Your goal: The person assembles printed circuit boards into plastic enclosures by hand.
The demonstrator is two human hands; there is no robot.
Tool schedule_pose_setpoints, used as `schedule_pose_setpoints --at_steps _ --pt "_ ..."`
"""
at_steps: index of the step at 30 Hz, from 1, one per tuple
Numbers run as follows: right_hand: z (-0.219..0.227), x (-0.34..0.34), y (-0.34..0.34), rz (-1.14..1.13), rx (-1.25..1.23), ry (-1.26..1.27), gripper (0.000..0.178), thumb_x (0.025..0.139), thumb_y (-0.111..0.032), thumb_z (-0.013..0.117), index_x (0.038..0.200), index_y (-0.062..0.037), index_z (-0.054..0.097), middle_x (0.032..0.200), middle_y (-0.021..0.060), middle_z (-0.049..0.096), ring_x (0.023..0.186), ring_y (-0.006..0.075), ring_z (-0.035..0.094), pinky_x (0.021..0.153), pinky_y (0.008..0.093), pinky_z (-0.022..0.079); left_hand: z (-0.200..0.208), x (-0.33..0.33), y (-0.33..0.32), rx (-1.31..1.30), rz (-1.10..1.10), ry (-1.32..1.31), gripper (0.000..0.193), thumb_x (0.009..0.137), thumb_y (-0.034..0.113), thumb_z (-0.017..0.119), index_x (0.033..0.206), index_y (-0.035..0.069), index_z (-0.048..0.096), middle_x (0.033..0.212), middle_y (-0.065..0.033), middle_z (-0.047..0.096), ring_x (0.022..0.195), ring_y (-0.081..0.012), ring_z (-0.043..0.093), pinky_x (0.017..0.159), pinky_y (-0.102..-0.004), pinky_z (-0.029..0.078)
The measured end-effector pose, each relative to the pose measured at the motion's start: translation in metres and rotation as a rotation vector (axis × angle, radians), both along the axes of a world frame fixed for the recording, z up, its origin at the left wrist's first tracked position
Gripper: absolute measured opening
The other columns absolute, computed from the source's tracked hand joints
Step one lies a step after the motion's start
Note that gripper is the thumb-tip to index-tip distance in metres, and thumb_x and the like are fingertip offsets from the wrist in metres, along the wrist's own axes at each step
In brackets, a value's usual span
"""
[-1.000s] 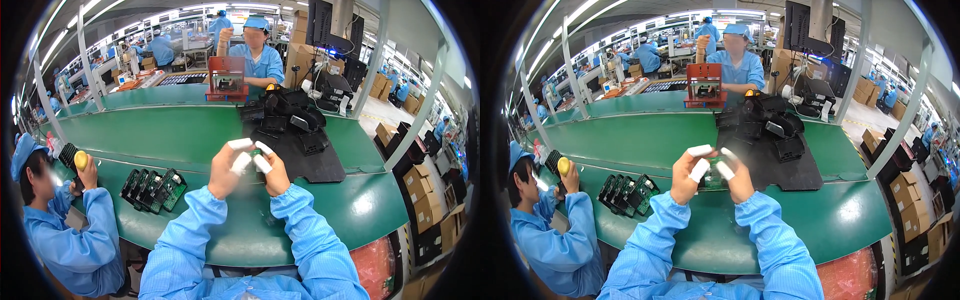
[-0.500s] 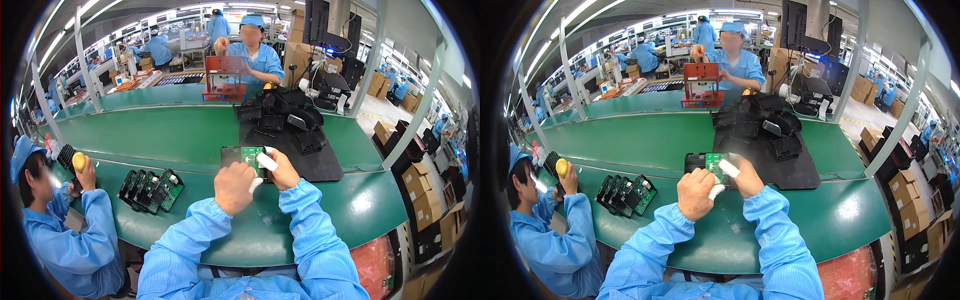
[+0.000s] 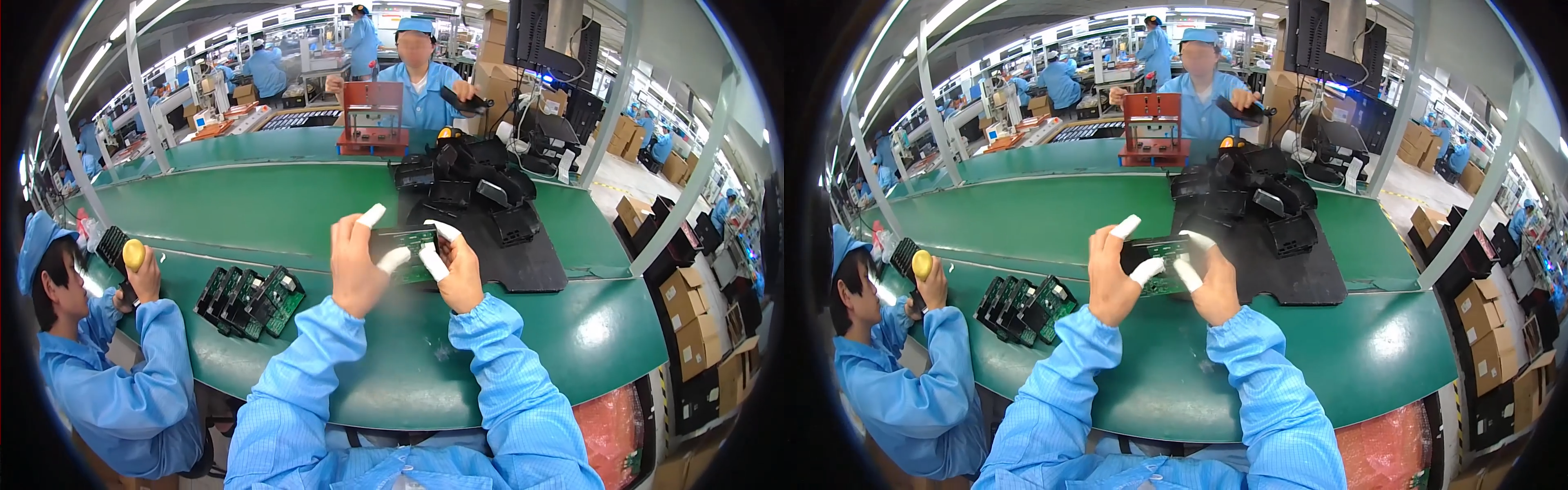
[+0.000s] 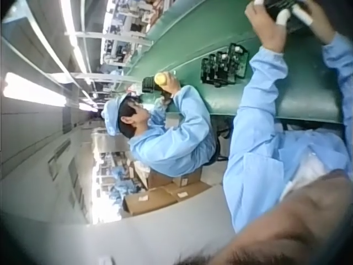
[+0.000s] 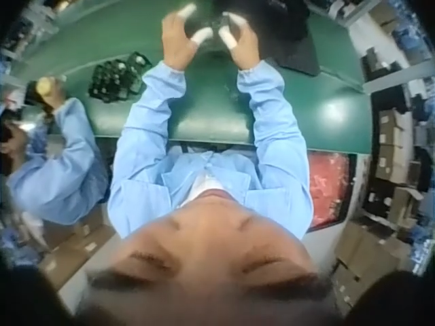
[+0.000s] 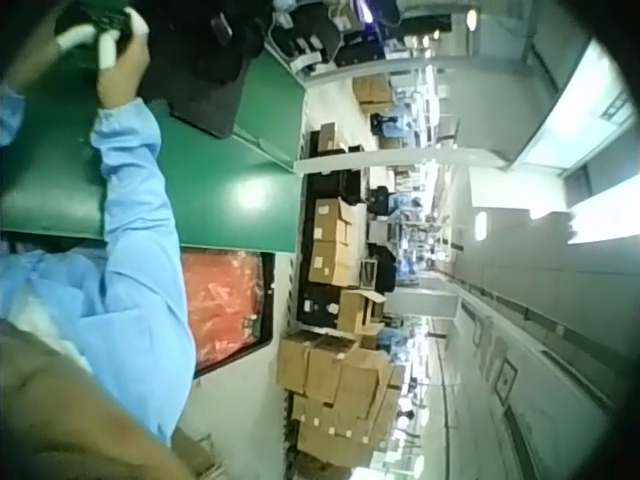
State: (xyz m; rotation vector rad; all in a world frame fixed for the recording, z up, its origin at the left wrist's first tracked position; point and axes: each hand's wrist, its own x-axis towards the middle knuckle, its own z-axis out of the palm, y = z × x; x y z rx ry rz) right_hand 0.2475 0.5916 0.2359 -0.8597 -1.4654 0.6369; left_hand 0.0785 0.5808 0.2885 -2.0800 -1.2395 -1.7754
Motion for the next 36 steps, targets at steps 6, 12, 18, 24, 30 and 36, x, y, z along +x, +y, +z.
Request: schedule_pose_setpoints --at_steps 6,12,18,24,30,36 --pt "-0.001 -0.019 -0.011 -0.118 0.026 -0.152 0.041 0.086 -0.002 0.065 0.125 0.0013 0.052 0.11 0.0082 0.062 0.097 0.0136 0.06 0.088 0.0275 0.049 -0.037 -0.009 0.024 -0.351 -0.215 -0.19 0.03 0.069 0.005 0.08 0.091 0.001 0.06 0.087 -0.0083 0.062 0.078 -0.0206 0.062 0.07 -0.0317 0.05" --pt "-0.003 -0.017 -0.007 -0.175 0.029 -0.246 0.045 0.084 -0.001 0.067 0.127 0.0007 0.051 0.108 0.0082 0.063 0.098 0.0138 0.061 0.088 0.0278 0.049 -0.038 -0.014 0.03 -0.449 -0.251 -0.206 0.029 0.069 0.004 0.079 0.093 0.002 0.062 0.086 -0.0062 0.063 0.076 -0.0175 0.062 0.07 -0.0299 0.05" --pt "-0.001 -0.005 -0.002 0.043 -0.164 -0.254 0.055 0.083 0.0 0.068 0.133 -0.0004 0.045 0.114 0.01 0.062 0.102 0.0155 0.061 0.091 0.0289 0.049 -0.048 -0.025 0.041 -0.713 -0.433 -0.383 0.032 0.074 0.003 0.077 0.102 -0.001 0.063 0.1 -0.0063 0.067 0.085 -0.0138 0.061 0.078 -0.0284 0.05" --pt "-0.017 -0.011 0.007 0.296 -0.298 0.078 0.089 0.074 -0.018 0.081 0.143 0.0011 0.028 0.129 0.0155 0.054 0.116 0.0255 0.055 0.098 0.0367 0.044 -0.051 -0.03 0.037 -0.618 -0.488 -0.482 0.035 0.081 0.001 0.068 0.114 -0.002 0.059 0.104 -0.0074 0.066 0.096 -0.0152 0.061 0.087 -0.0282 0.049" --pt "0.005 -0.03 -0.024 0.236 -0.128 -0.31 0.109 0.073 -0.013 0.082 0.152 -0.0076 0.006 0.132 0.0156 0.053 0.118 0.0257 0.055 0.098 0.036 0.045 -0.056 -0.033 0.011 -0.471 -0.307 -0.54 0.026 0.082 0.001 0.066 0.107 -0.001 0.06 0.098 -0.0075 0.067 0.091 -0.0148 0.062 0.082 -0.0284 0.05" --pt "-0.011 -0.045 -0.031 0.355 -0.112 -0.156 0.108 0.073 -0.009 0.08 0.152 -0.0078 0.006 0.134 0.0171 0.049 0.115 0.0272 0.055 0.094 0.0374 0.048 -0.075 -0.05 -0.01 -0.492 -0.313 -0.753 0.026 0.083 0.003 0.067 0.108 0.002 0.061 0.096 -0.0052 0.065 0.088 -0.0138 0.06 0.081 -0.0276 0.049"
